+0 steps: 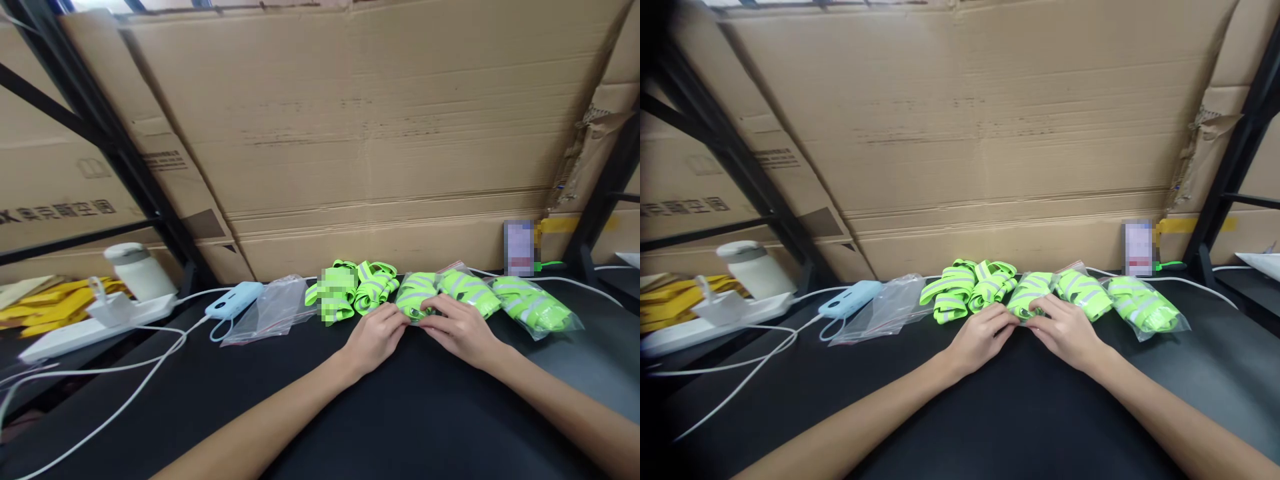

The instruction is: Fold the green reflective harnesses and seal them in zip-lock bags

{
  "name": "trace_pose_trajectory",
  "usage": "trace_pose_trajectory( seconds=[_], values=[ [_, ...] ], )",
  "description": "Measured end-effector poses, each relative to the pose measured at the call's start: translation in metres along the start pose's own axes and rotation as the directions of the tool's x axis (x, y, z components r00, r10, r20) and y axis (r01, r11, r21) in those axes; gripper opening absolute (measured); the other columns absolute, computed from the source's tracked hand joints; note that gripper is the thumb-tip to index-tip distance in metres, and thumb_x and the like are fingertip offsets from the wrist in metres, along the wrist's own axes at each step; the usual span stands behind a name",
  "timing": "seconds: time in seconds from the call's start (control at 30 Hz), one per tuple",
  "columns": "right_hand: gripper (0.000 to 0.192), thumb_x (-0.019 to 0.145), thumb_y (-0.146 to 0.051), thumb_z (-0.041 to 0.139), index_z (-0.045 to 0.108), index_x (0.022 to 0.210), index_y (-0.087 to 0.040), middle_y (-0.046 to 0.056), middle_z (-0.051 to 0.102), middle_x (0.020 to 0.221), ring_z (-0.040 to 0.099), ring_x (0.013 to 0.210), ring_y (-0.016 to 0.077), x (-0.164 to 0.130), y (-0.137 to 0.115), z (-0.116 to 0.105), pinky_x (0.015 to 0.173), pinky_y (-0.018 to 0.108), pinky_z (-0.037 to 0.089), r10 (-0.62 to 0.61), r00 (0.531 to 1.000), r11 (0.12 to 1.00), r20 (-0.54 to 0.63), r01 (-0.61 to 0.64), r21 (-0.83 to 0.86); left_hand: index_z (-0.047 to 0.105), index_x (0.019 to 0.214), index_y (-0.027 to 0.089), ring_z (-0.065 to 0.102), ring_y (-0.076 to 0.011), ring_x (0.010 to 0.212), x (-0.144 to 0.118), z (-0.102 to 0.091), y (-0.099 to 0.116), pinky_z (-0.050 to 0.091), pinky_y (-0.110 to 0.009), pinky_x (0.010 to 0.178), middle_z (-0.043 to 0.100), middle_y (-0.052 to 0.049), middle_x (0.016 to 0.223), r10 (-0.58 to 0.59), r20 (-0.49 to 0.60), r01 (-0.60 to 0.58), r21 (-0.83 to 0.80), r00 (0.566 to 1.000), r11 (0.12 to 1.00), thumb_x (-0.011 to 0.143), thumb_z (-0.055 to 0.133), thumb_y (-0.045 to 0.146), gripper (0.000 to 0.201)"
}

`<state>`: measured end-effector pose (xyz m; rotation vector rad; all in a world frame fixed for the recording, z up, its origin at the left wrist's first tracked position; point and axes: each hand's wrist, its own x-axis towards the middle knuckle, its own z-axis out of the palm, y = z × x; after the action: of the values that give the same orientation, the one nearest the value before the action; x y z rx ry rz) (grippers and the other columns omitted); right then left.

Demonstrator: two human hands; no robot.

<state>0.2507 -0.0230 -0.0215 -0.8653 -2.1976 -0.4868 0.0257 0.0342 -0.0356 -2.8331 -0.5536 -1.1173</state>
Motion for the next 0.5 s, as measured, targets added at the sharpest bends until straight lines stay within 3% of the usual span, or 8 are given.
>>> trace_pose_trajectory(
  seconds=[0.37, 0.5],
  values=[
    [0.018, 0.1, -0.013, 0.052, 0.069, 0.095, -0.017, 0.01, 0.069, 0.102, 0.066, 0.086, 0.0205, 0.0017, -0.0017, -0.0008, 0.068, 0.031, 0.053, -0.016, 1.0, 1.0, 0.025, 0.016, -0.001, 0.067, 0.095, 0.016, 0.064, -0.0173, 0.078, 0.0017, -0.0021, 0.002, 0.056, -0.029, 0.074, 0.066, -0.005, 0.086, -0.002, 0.027, 0.002, 0.011, 1.0, 1.0, 0.1, 0.05, 0.014, 0.017],
    [0.019, 0.099, -0.012, 0.051, 0.069, 0.095, -0.018, 0.01, 0.069, 0.101, 0.066, 0.087, 0.0203, 0.0016, -0.0022, -0.001, 0.068, 0.03, 0.053, -0.013, 1.0, 1.0, 0.012, 0.013, 0.004, 0.065, 0.097, 0.016, 0.064, -0.0189, 0.083, 0.0045, -0.0051, 0.0061, 0.056, -0.031, 0.077, 0.067, -0.006, 0.091, 0.023, 0.011, -0.023, 0.012, 1.0, 1.0, 0.097, 0.056, 0.018, 0.009]
  ],
)
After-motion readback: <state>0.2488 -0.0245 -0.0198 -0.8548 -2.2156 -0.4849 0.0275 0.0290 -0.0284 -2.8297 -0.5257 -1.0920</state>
